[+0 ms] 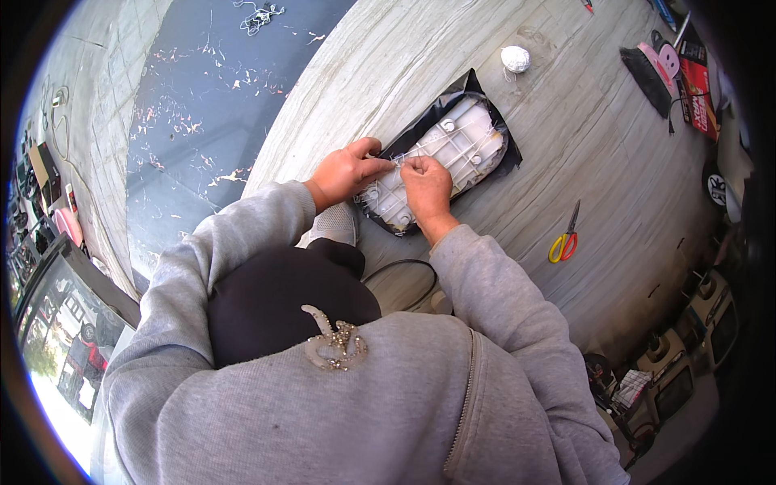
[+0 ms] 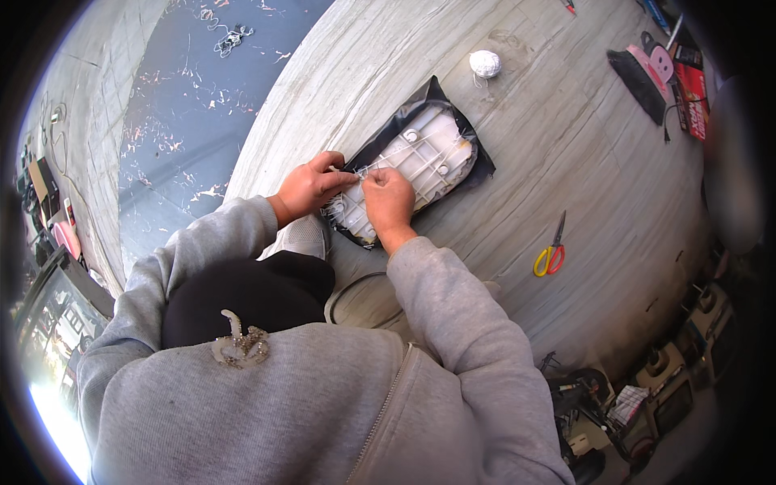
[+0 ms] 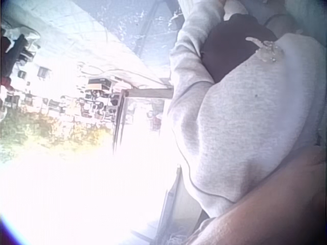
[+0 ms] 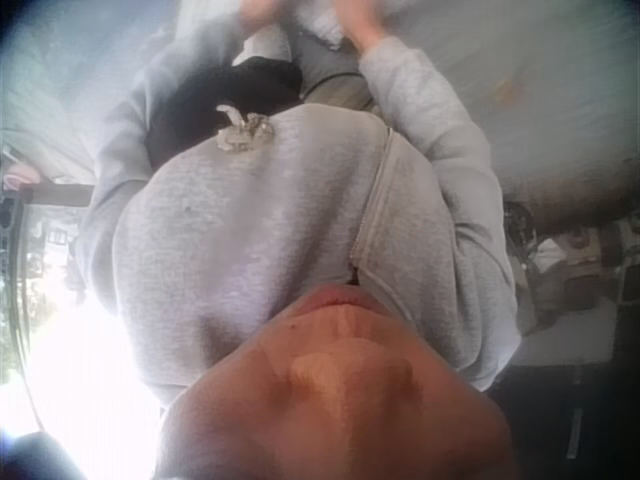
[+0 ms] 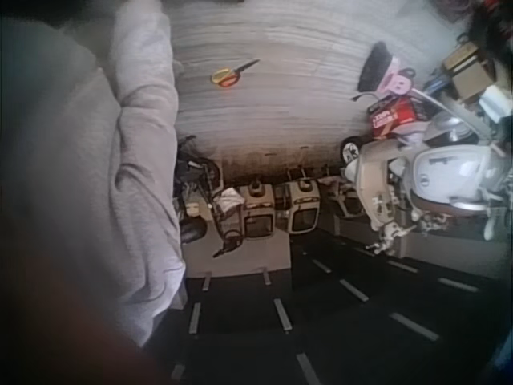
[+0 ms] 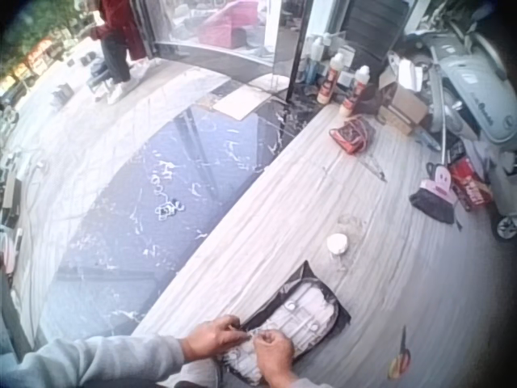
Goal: The person sits on the floor and sews a black bag with a white grid-like interior using a needle and white thread. They repeatedly pass the needle through the bag's edge, pull the thread, and adjust the bag's position. A pair of scissors and a ball of thread are visible nearby.
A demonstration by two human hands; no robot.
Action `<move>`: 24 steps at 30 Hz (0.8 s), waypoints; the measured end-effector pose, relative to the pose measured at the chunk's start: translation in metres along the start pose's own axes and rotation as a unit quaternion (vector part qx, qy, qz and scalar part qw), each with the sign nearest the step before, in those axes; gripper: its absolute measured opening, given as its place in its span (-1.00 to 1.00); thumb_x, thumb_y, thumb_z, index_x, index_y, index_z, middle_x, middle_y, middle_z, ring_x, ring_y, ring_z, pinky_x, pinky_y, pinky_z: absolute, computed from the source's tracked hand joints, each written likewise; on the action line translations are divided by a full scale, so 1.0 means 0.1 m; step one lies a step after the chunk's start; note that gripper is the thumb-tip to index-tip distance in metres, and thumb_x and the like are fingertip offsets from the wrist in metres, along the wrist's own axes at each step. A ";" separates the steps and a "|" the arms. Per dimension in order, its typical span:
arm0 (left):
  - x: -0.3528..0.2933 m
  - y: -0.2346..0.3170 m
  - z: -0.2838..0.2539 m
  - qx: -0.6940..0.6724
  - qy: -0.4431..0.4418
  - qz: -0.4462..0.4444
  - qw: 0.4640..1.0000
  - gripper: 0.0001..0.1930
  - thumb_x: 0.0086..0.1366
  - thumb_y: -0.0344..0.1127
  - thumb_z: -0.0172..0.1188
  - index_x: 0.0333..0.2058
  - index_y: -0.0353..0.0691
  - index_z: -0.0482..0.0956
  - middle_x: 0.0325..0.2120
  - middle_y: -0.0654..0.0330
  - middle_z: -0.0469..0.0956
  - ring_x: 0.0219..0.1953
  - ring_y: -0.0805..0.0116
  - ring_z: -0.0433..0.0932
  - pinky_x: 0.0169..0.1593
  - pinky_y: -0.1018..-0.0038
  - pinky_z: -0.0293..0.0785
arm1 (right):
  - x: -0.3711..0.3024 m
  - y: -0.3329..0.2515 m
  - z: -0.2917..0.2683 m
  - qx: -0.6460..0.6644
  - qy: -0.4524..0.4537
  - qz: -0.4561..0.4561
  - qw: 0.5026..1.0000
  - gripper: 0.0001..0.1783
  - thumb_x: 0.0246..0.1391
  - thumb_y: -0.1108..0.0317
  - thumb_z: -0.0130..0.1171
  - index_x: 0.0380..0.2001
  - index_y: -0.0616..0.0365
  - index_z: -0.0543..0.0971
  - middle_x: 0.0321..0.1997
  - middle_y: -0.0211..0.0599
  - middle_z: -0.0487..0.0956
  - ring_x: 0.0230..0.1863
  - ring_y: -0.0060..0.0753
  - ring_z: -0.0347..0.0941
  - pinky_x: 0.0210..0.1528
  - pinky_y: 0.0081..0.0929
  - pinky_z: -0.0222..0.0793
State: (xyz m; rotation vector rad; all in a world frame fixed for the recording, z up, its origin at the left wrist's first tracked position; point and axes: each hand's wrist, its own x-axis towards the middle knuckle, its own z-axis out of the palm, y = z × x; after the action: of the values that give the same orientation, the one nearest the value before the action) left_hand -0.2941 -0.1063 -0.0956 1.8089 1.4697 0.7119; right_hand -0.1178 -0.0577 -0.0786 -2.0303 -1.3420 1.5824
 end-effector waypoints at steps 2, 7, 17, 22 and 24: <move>-0.02 -0.04 -0.02 0.028 -0.026 0.019 0.999 -0.68 0.10 -0.33 0.32 -0.11 0.05 0.66 -0.14 0.13 0.49 -0.26 0.14 0.59 -0.25 0.33 0.60 | -0.01 -0.03 -0.03 -0.046 0.002 -0.031 0.998 -0.83 0.01 0.34 0.26 -0.38 0.23 0.63 -0.45 -0.20 0.66 -0.42 -0.34 0.59 -0.33 -0.39 0.46; -0.03 -0.11 -0.08 0.082 -0.043 0.101 0.991 -0.60 0.13 -0.26 0.34 0.00 0.06 0.61 -0.09 0.12 0.47 -0.23 0.17 0.60 -0.34 0.36 0.62 | -0.09 -0.17 -0.11 -0.164 0.016 -0.100 0.981 -0.86 0.03 0.31 0.25 -0.40 0.13 0.59 -0.44 -0.18 0.63 -0.41 -0.15 0.58 -0.32 -0.30 0.47; -0.02 -0.13 -0.12 0.095 -0.062 0.138 0.984 -0.52 0.13 -0.28 0.32 0.07 0.00 0.53 -0.04 0.06 0.43 -0.10 0.11 0.55 -0.28 0.33 0.62 | -0.10 -0.27 -0.06 -0.273 -0.003 -0.096 0.957 -0.78 0.02 0.18 0.25 -0.38 0.09 0.65 -0.38 -0.11 0.66 -0.31 0.00 0.60 -0.25 -0.17 0.49; -0.03 -0.16 -0.12 0.103 -0.083 0.142 0.981 -0.46 0.11 -0.31 0.29 0.12 0.00 0.49 0.00 0.03 0.40 -0.04 0.08 0.52 -0.18 0.30 0.61 | -0.10 -0.31 0.03 -0.283 0.006 -0.051 0.958 -0.78 0.02 0.17 0.25 -0.38 0.09 0.66 -0.39 -0.11 0.66 -0.31 0.02 0.60 -0.25 -0.15 0.49; -0.03 -0.17 -0.13 0.108 -0.089 0.145 0.979 -0.45 0.11 -0.32 0.28 0.14 0.00 0.48 0.02 0.02 0.39 -0.03 0.06 0.52 -0.14 0.29 0.60 | -0.09 -0.30 0.05 -0.292 0.014 -0.062 0.954 -0.78 0.01 0.18 0.25 -0.39 0.09 0.65 -0.40 -0.12 0.66 -0.31 0.03 0.59 -0.25 -0.14 0.49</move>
State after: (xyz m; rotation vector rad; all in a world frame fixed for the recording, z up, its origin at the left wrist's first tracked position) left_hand -0.3150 -0.1049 -0.1012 2.2224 1.2159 0.5268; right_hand -0.1373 -0.0501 -0.0552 -2.1947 -2.0676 1.1862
